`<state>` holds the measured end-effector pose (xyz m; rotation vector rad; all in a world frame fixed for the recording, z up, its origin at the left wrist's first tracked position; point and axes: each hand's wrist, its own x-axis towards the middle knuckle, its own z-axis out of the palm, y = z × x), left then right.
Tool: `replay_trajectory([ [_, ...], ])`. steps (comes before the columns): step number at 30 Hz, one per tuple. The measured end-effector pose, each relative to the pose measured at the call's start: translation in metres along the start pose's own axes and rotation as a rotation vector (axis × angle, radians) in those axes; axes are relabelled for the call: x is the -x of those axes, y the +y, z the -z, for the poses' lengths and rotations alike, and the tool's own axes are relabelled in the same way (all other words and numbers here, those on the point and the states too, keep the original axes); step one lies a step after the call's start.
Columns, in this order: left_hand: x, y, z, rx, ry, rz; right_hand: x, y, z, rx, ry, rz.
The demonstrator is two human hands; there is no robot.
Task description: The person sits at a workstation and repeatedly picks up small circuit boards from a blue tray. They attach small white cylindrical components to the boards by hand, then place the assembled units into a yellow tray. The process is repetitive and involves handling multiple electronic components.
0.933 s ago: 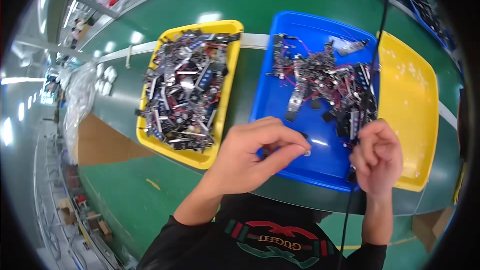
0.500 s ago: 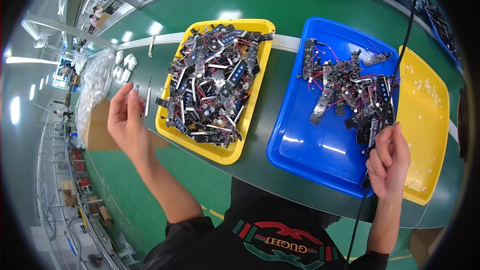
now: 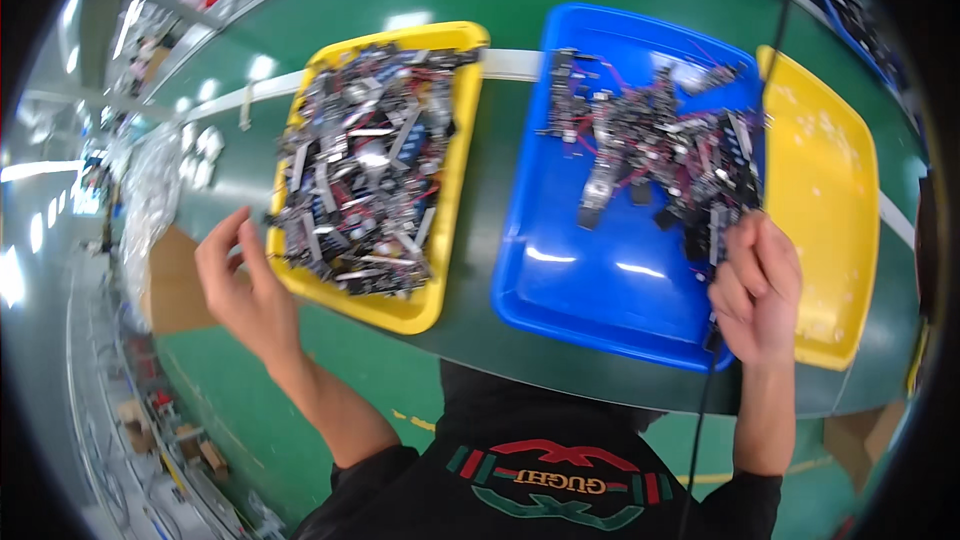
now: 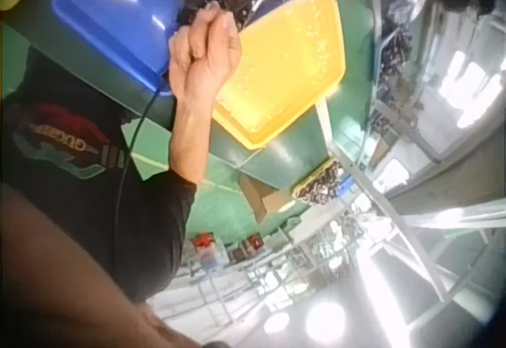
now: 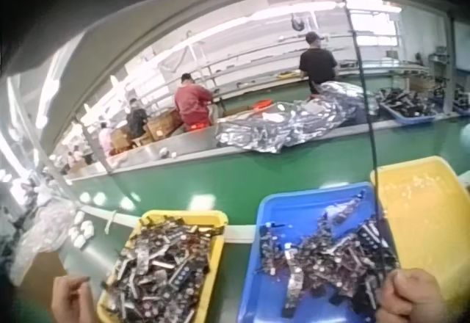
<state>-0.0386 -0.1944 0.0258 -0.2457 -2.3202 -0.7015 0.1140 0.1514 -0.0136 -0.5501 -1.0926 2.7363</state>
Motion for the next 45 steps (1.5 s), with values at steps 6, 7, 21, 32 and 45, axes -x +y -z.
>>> replay_trajectory([
  [6, 0.046, 0.106, -0.049, 0.318, -0.502, -0.347, -0.003, -0.005, 0.006, -0.252, -0.166, -0.129],
  [7, 0.051, 0.123, -0.064, 0.316, -0.588, -0.347, -0.003, -0.008, 0.011, -0.236, -0.176, -0.108],
  [21, 0.042, 0.161, -0.113, 0.421, -0.590, -0.099, 0.002, -0.013, 0.005, -0.067, -0.140, -0.102],
  [32, 0.023, 0.168, -0.109, 0.956, -0.537, -0.003, 0.002, -0.012, 0.009, 0.046, -0.222, -0.053],
  [45, 0.009, 0.185, -0.096, 1.233, -0.407, 0.168, 0.001, -0.009, 0.012, 0.054, -0.250, -0.030],
])
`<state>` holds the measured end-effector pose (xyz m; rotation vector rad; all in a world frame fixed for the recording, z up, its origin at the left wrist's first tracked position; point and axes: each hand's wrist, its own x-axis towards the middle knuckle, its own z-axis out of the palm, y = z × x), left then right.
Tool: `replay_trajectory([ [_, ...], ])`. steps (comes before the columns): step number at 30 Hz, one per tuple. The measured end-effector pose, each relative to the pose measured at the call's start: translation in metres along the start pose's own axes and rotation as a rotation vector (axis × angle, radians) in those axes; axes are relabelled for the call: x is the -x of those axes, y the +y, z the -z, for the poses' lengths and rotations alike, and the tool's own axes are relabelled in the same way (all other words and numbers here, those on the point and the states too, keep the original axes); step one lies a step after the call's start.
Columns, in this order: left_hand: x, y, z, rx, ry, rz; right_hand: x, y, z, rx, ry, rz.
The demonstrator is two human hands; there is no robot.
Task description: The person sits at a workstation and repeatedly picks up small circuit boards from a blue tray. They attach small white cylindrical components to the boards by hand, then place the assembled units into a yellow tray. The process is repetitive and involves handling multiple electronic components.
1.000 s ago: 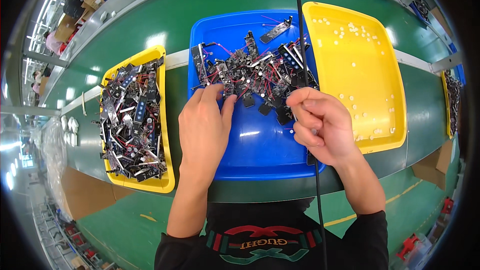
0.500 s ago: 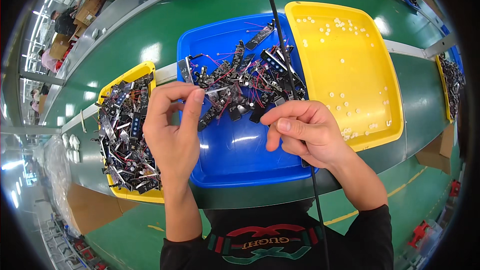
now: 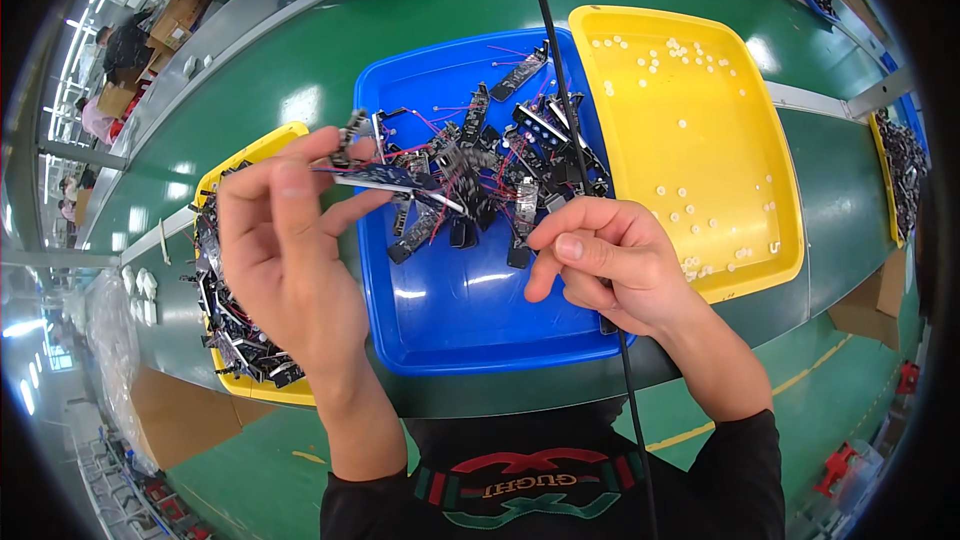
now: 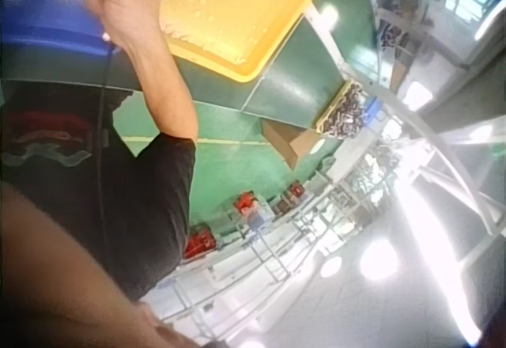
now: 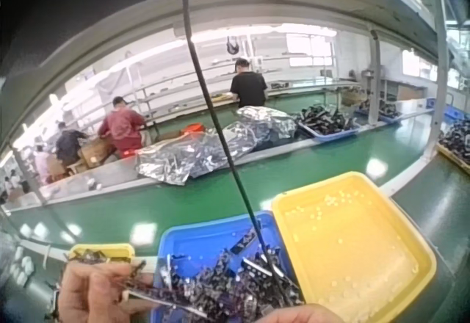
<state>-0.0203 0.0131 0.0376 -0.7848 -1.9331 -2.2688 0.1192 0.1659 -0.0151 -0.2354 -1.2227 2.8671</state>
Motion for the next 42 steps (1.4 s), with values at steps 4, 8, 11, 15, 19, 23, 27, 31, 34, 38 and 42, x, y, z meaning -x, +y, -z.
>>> replay_trajectory([
  [4, -0.004, -0.003, 0.009, 0.174, -0.037, 0.067, 0.000, 0.000, 0.000, -0.038, -0.015, 0.017],
  [8, 0.003, -0.022, 0.007, 0.273, -0.094, 0.228, -0.001, -0.001, -0.001, -0.097, 0.017, 0.068],
  [11, 0.020, -0.025, -0.004, 0.308, -0.168, 0.432, -0.001, -0.002, 0.000, -0.109, 0.034, 0.099],
  [15, 0.035, -0.037, -0.010, 0.270, -0.268, 0.512, 0.001, -0.005, -0.001, 0.034, 0.016, 0.080],
  [19, 0.042, -0.044, -0.013, 0.121, -0.372, 0.434, 0.001, -0.004, 0.001, 0.082, 0.033, 0.061],
  [23, 0.045, -0.042, -0.012, 0.065, -0.444, 0.456, 0.000, -0.005, 0.002, 0.044, 0.061, 0.088],
  [27, 0.046, -0.041, -0.010, 0.070, -0.487, 0.367, 0.000, -0.005, 0.002, 0.059, 0.083, 0.087],
  [31, 0.045, -0.043, -0.008, 0.014, -0.446, 0.300, 0.000, -0.008, 0.002, 0.100, 0.079, 0.045],
  [34, 0.044, -0.042, -0.008, -0.009, -0.428, 0.314, -0.002, -0.004, -0.002, 0.253, 0.101, 0.103],
  [38, 0.046, -0.043, -0.009, 0.049, -0.453, 0.293, -0.002, 0.002, -0.009, 0.311, 0.128, 0.126],
  [42, 0.046, -0.046, -0.006, 0.026, -0.522, 0.209, -0.003, 0.006, -0.009, 0.319, 0.167, 0.127],
])
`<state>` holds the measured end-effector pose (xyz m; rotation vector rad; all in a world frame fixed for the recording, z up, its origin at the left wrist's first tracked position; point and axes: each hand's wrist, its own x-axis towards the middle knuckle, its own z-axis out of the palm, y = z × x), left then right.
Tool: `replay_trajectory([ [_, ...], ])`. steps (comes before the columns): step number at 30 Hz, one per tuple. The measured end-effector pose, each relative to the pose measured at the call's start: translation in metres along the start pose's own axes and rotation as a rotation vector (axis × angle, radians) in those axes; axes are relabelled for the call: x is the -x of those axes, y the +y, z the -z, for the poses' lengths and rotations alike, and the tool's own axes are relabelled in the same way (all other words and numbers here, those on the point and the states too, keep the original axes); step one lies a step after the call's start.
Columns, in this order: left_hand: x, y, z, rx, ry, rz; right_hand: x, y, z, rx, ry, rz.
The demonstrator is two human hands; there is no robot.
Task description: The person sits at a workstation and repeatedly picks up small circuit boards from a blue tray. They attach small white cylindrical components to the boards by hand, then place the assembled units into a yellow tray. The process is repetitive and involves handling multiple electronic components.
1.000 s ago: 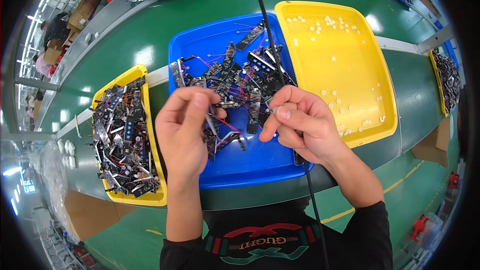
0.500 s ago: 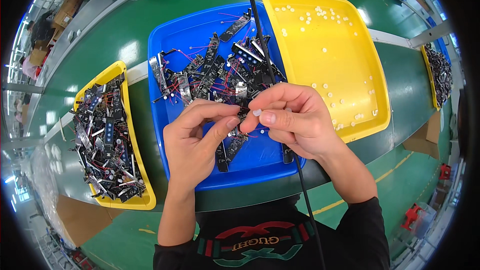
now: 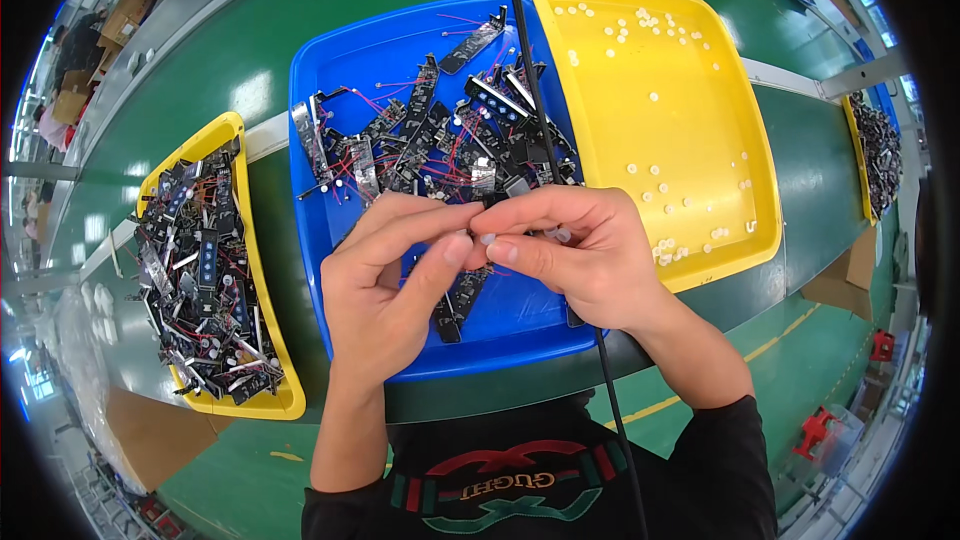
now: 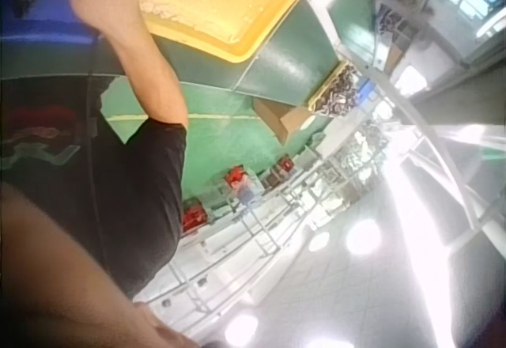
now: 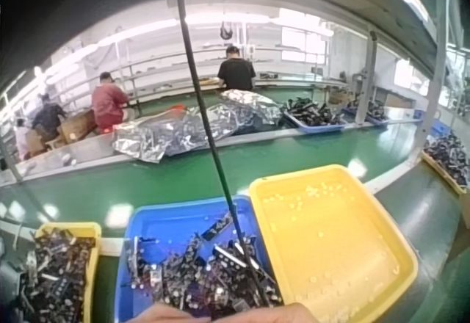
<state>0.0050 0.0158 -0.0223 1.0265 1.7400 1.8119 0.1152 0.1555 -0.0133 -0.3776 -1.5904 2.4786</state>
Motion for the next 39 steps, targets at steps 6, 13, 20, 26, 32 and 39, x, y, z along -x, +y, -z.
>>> replay_trajectory([
  [6, 0.002, 0.001, 0.002, -0.053, -0.044, -0.036, -0.001, 0.001, 0.005, -0.086, -0.031, -0.021],
  [13, 0.002, -0.001, 0.004, -0.204, 0.005, -0.106, 0.000, 0.005, 0.005, 0.011, -0.016, 0.041],
  [20, 0.005, 0.001, -0.006, -0.042, 0.165, -0.001, -0.001, 0.006, -0.001, 0.000, 0.063, 0.085],
  [26, 0.003, -0.002, -0.002, -0.091, 0.074, 0.010, -0.002, 0.010, 0.005, 0.130, 0.000, 0.228],
  [32, 0.003, -0.003, -0.005, -0.216, 0.118, -0.123, -0.002, 0.009, 0.003, 0.105, 0.023, 0.166],
  [39, 0.004, -0.001, -0.005, -0.308, 0.103, -0.193, -0.002, 0.010, 0.003, 0.143, -0.013, 0.235],
])
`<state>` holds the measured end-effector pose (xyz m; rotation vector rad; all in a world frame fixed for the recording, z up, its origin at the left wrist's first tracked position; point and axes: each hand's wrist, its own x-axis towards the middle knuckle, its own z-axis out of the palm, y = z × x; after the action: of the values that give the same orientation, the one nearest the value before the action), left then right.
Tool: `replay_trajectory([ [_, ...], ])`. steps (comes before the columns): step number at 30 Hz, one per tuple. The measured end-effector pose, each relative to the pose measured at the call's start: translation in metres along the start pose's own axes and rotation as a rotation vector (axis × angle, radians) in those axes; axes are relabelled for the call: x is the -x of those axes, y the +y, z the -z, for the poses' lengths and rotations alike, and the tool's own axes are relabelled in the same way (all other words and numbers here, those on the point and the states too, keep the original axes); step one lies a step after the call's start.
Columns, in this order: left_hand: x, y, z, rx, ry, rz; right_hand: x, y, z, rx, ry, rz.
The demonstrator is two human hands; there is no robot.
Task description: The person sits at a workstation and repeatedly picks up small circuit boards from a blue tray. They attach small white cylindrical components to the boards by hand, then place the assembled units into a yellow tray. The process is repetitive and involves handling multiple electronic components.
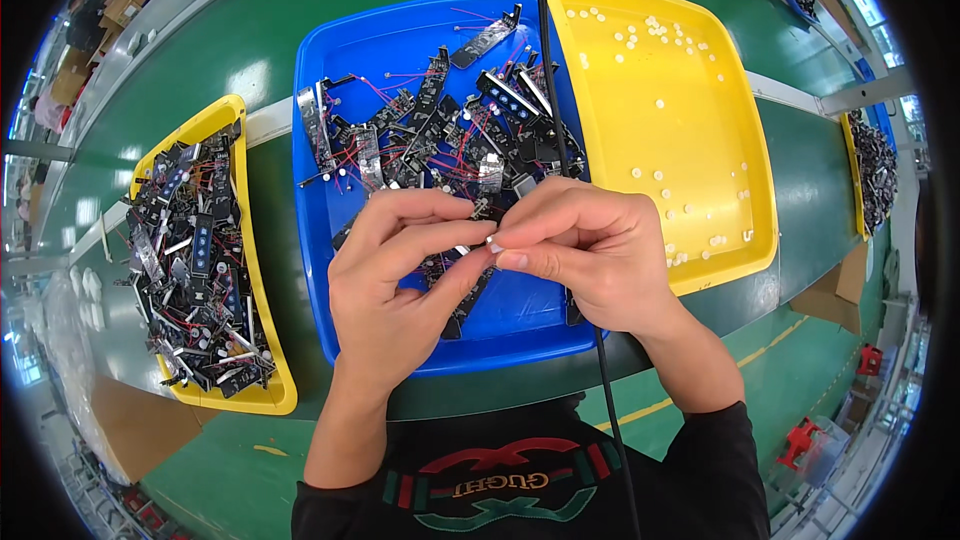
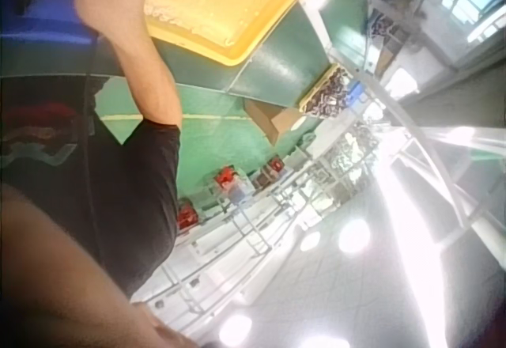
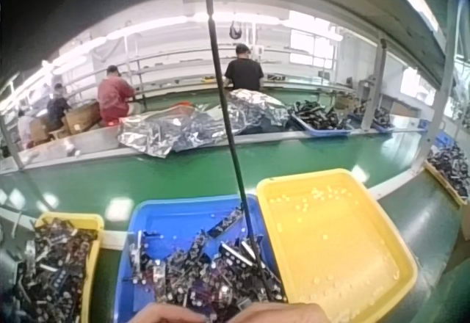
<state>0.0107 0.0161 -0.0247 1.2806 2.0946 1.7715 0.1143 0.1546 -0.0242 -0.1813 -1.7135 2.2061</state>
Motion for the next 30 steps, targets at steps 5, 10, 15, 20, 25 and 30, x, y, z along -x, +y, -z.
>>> replay_trajectory([
  [5, 0.000, 0.003, -0.002, -0.131, -0.012, -0.081, 0.001, -0.004, 0.001, 0.015, 0.036, -0.118],
  [10, 0.003, 0.004, -0.002, -0.141, 0.005, -0.113, 0.001, -0.007, -0.003, 0.012, 0.051, -0.135],
  [15, 0.002, 0.003, 0.002, -0.104, -0.081, -0.168, 0.002, -0.005, -0.003, 0.111, 0.059, -0.157],
  [20, 0.008, 0.015, -0.017, -0.135, -0.133, -0.190, -0.001, -0.001, -0.005, 0.017, 0.173, -0.167],
  [25, 0.004, 0.004, -0.009, -0.066, -0.014, -0.079, -0.001, -0.009, -0.004, 0.055, 0.159, -0.107],
  [30, 0.004, -0.002, -0.003, 0.024, 0.100, -0.027, -0.002, -0.028, 0.008, -0.100, 0.212, -0.064],
])
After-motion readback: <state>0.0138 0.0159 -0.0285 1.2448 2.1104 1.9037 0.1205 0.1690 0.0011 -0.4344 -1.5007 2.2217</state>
